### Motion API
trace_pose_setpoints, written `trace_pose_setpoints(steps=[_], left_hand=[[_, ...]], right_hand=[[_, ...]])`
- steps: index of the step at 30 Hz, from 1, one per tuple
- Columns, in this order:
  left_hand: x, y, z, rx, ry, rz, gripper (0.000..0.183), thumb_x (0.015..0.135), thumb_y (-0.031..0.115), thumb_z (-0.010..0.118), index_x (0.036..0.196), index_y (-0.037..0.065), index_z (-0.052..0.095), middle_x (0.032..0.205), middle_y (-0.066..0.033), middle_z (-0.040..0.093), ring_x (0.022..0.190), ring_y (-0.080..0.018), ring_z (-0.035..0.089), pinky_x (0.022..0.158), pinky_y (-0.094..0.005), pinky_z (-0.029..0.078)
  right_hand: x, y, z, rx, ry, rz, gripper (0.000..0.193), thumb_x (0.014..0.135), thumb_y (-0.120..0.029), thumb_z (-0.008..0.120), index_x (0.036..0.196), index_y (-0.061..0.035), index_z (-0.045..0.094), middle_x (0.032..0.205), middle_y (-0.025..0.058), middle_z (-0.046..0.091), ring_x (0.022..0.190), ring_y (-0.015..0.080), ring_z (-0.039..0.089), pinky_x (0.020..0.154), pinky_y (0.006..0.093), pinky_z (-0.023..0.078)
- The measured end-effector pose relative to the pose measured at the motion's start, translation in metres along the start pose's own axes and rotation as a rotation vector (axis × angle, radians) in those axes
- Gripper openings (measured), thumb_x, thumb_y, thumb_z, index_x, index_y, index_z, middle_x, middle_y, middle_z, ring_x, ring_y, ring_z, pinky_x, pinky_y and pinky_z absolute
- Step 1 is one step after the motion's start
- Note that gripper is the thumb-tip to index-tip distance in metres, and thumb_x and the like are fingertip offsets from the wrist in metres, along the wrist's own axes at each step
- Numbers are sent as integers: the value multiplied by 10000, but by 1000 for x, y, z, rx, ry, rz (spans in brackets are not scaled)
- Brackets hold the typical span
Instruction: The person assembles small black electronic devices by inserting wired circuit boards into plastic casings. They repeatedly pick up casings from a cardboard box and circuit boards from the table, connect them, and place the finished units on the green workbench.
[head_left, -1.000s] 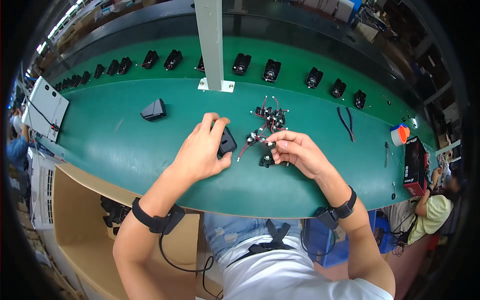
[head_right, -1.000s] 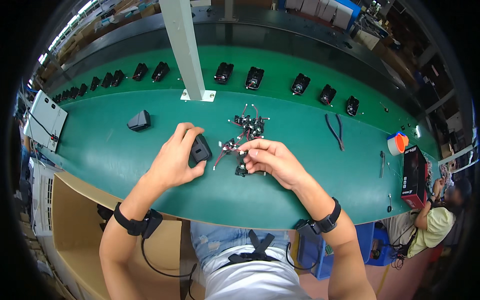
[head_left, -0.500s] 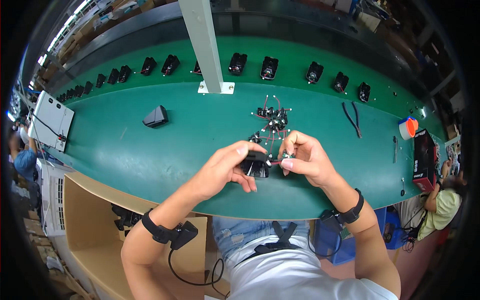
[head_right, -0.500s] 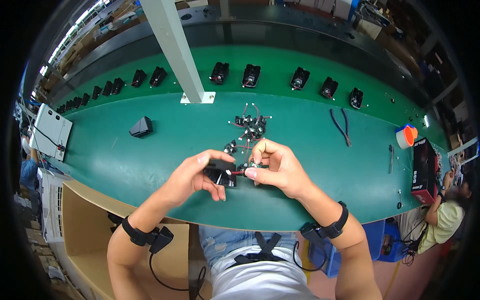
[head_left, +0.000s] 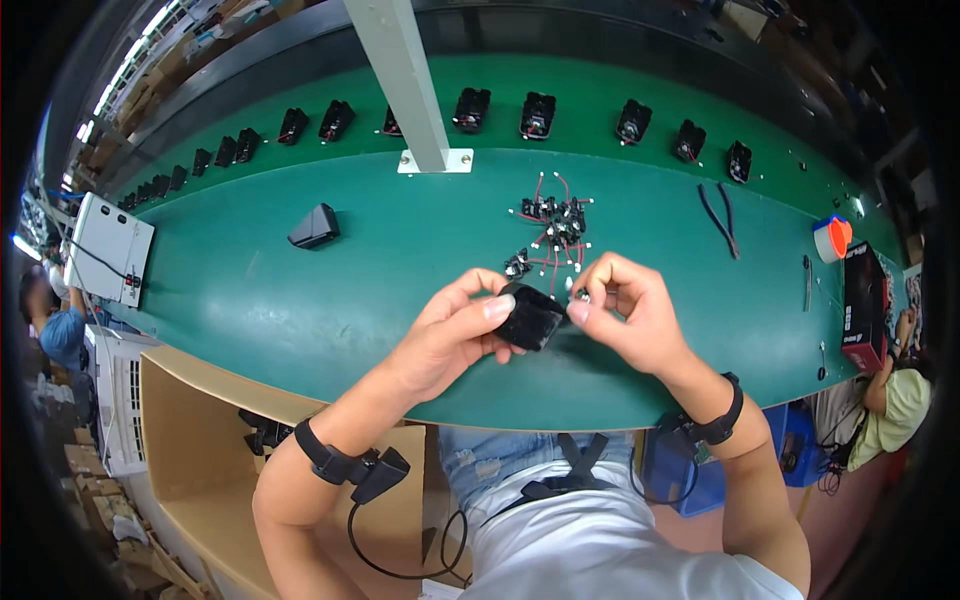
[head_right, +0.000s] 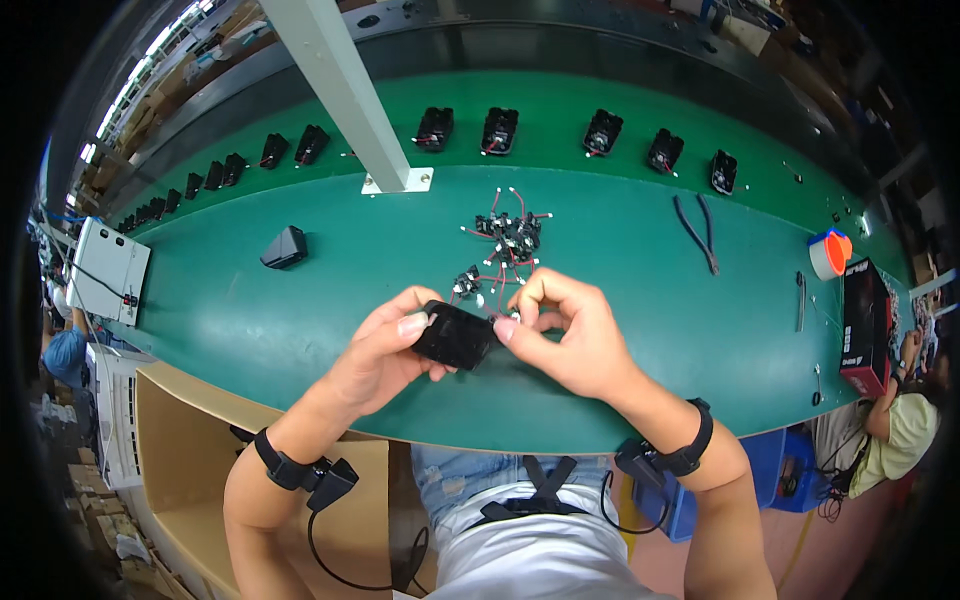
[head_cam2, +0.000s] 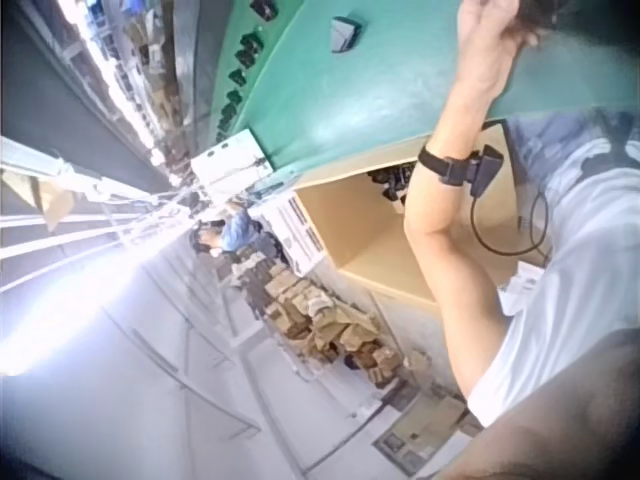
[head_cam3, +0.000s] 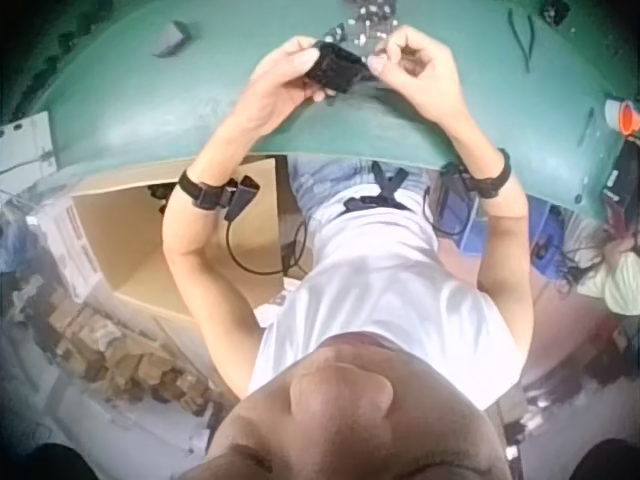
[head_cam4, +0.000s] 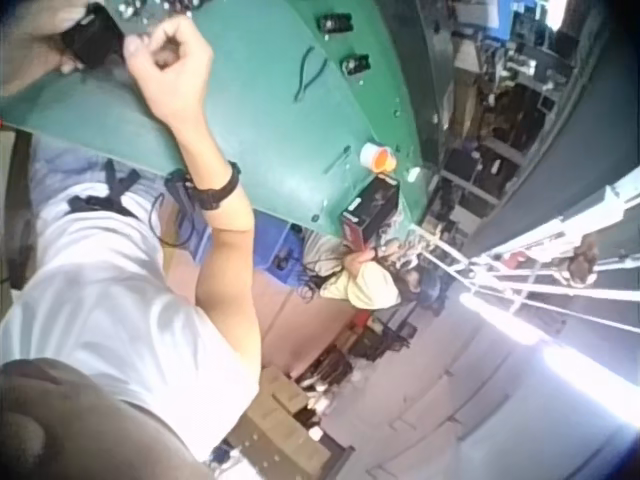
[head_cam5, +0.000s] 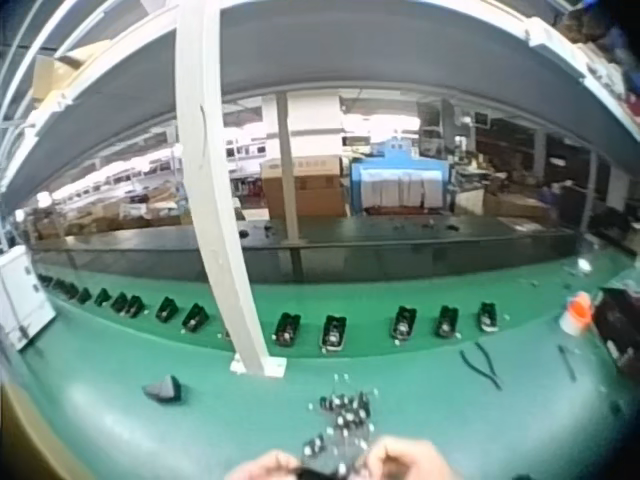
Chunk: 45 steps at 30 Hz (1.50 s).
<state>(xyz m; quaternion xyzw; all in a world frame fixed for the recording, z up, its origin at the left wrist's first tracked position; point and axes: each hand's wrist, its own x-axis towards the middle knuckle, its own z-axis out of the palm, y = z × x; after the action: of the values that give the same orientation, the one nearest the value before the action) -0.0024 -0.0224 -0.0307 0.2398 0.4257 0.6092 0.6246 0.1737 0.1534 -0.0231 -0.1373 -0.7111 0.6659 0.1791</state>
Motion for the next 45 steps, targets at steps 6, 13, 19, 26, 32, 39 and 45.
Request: trace_pose_setpoints(steps=[6,13,19,26,32,39,45], left_hand=[[0,12,20,-50,-46,126,782,768,86,740,1442,-40,364,1375,-189,497,1197,-299,602,1056,-462,482],[-4,7,20,-102,-82,65,827,700,-93,761,1428,-16,375,1377,-146,495,1284,-266,537,1063,-401,466],[3,-5,28,261,-25,372,871,659,-85,859,1380,30,383,1392,-128,475,1312,-241,502,1066,-405,460],[3,-19,35,631,130,652,817,683,-14,885,1335,11,393,1394,-191,464,1293,-278,522,1021,-399,484],[7,-12,34,629,126,662,807,684,22,901,1325,7,410,1391,-197,468,1250,-271,563,994,-387,507],[1,-14,31,716,126,598,831,674,69,918,1341,1,426,1382,-185,481,1272,-289,557,1049,-426,502],[2,-12,32,797,122,665,821,655,99,928,1333,-6,477,1365,-196,496,1231,-291,582,1006,-398,529]], right_hand=[[3,-7,-4,272,-19,35,133,890,-15,681,960,-33,569,990,15,607,909,83,583,888,269,487],[-1,-9,2,85,58,-258,111,844,15,719,951,2,692,1035,82,642,945,129,615,812,262,509],[-15,-20,10,-141,89,-393,149,777,9,762,915,-26,717,956,91,667,858,151,627,744,281,503],[-25,-23,18,-353,175,-409,130,749,-12,769,846,-41,689,1097,111,640,987,255,617,842,350,496],[-22,-17,19,-214,138,-371,137,732,-3,762,838,-40,682,1225,146,596,1114,288,575,881,374,487],[-16,-23,9,-413,33,-475,138,745,-3,749,857,-49,682,1320,170,562,1185,318,545,899,394,485],[-18,-6,20,-196,54,-368,126,760,-12,739,869,-30,678,1373,207,529,1235,348,541,996,448,459]])
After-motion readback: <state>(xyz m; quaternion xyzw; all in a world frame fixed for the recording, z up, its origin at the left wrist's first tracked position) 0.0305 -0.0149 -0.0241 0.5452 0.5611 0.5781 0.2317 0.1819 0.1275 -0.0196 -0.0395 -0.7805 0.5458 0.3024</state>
